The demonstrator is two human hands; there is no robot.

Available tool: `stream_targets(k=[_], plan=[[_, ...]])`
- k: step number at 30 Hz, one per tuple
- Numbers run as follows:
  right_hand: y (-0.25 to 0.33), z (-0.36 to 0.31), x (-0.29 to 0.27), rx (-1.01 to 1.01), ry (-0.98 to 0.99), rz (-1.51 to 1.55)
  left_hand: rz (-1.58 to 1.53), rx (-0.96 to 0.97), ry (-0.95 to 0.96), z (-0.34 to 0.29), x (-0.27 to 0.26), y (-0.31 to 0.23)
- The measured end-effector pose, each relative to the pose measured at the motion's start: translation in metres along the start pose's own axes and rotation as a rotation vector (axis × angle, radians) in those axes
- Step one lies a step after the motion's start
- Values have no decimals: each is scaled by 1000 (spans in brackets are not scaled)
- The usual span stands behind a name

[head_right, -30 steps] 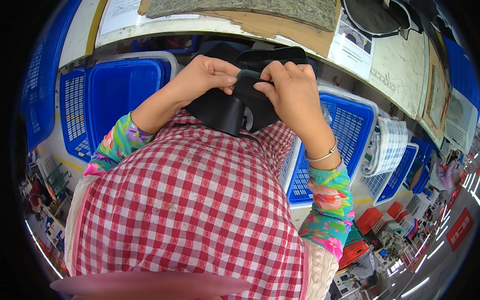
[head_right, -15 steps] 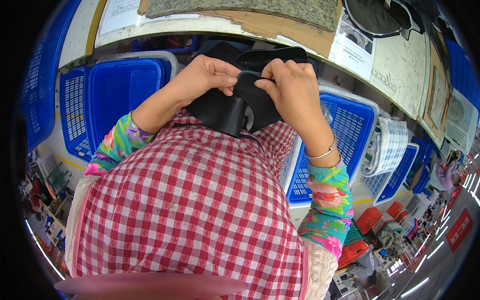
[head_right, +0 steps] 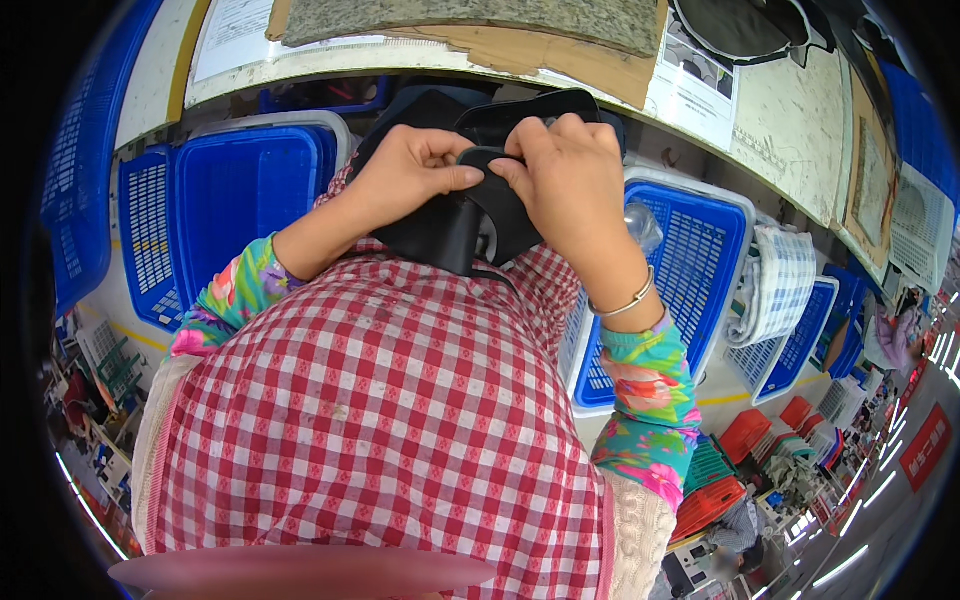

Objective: The person repeatedly picks up black shoe components, aligns edges, and presses them together by hand. They turn the parts over, check seams, and place finished pieces on the workbench while handling additional components one at a time.

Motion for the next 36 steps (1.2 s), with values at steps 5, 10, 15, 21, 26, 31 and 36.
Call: stream_targets(k=[5,10,15,21,26,31,36], plan=[[-26,-16,-11,405,-97,638,-48,-4,-110,-7,-19,2],[-10,-34,-14,376,64,440,-90,11,-41,-15,-43,-3],[-4,-25,-16,380,98,336,36,12,143,-2,-38,-9],[-1,-21,-15,417,155,345,71,60,239,12,-24,-15],[-2,-23,-15,408,159,359,123,48,294,18,-23,-21],[-4,-24,-12,421,164,346,92,45,289,23,-18,-24],[-7,-31,-7,449,79,486,130,61,295,24,-14,-26]])
Point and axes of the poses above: each hand's wrist, its own z-axis towards the middle knuckle, its own x-axis out of the palm, y = z × x, the point moved 3 cm from there along z, towards the middle knuckle, and after that the axes turned 2 degrees about y, right-handed, at the moved point
